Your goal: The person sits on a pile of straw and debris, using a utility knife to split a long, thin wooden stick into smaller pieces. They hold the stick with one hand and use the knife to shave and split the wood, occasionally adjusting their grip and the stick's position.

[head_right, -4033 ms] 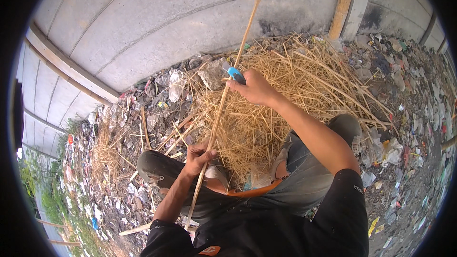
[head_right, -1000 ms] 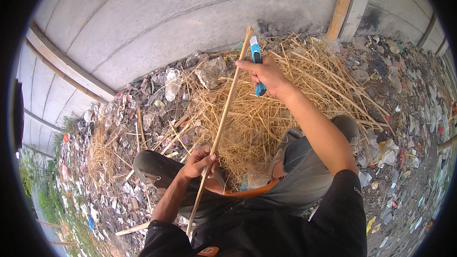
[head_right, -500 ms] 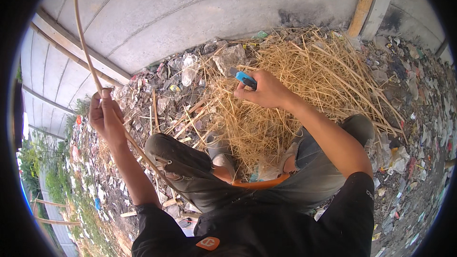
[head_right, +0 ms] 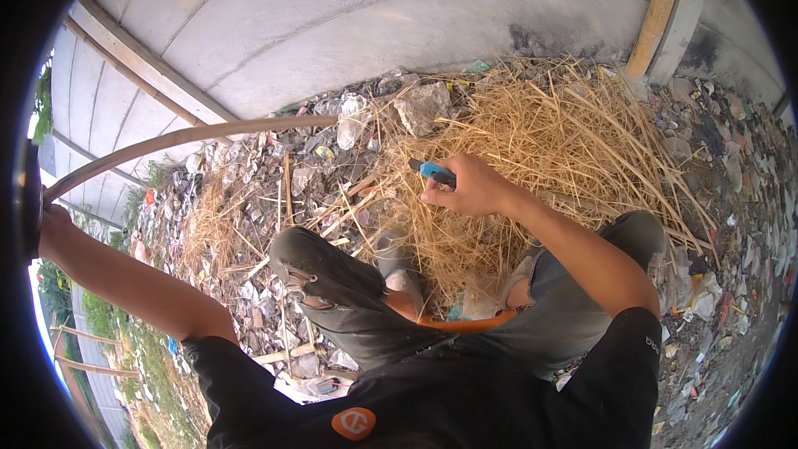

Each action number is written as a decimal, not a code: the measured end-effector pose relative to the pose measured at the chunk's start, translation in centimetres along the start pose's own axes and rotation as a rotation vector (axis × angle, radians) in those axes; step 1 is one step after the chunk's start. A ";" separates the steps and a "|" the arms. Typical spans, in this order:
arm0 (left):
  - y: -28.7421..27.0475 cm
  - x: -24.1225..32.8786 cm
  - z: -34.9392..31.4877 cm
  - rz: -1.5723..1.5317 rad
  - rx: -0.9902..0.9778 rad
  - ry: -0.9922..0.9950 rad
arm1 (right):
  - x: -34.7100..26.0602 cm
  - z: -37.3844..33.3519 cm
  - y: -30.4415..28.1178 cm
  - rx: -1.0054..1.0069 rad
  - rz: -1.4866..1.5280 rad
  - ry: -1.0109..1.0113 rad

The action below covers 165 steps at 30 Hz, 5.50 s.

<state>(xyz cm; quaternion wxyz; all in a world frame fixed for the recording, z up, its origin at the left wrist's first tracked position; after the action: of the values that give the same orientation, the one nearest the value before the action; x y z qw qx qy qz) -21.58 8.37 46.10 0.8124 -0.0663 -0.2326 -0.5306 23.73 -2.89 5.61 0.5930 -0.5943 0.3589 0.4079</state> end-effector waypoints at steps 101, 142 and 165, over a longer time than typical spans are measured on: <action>3.8 -5.8 -53.8 -0.569 -1.502 -0.946 | 12.6 -0.2 -23.5 0.969 -0.419 0.281; -2.2 -2.3 -50.7 -0.393 -1.362 -1.125 | 8.8 0.2 -20.7 0.955 -0.209 0.250; -5.7 -4.7 -53.8 -1.240 -1.017 -1.625 | 2.9 -7.8 17.9 0.450 0.571 0.204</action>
<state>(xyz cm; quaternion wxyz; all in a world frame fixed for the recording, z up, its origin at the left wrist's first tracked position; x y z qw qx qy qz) -11.63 -9.26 -4.32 -0.1014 -0.5853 -0.4403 -0.6733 9.05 -11.26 -4.70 0.5322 -0.3629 0.6479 0.4066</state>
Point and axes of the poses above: each hand's wrist, its own z-axis towards the middle knuckle, its own y-axis out of the palm, x = y × z, the point moved 4 cm from there along z, towards the middle knuckle, and after that the axes turned 8 degrees about z, right-handed, at the moved point
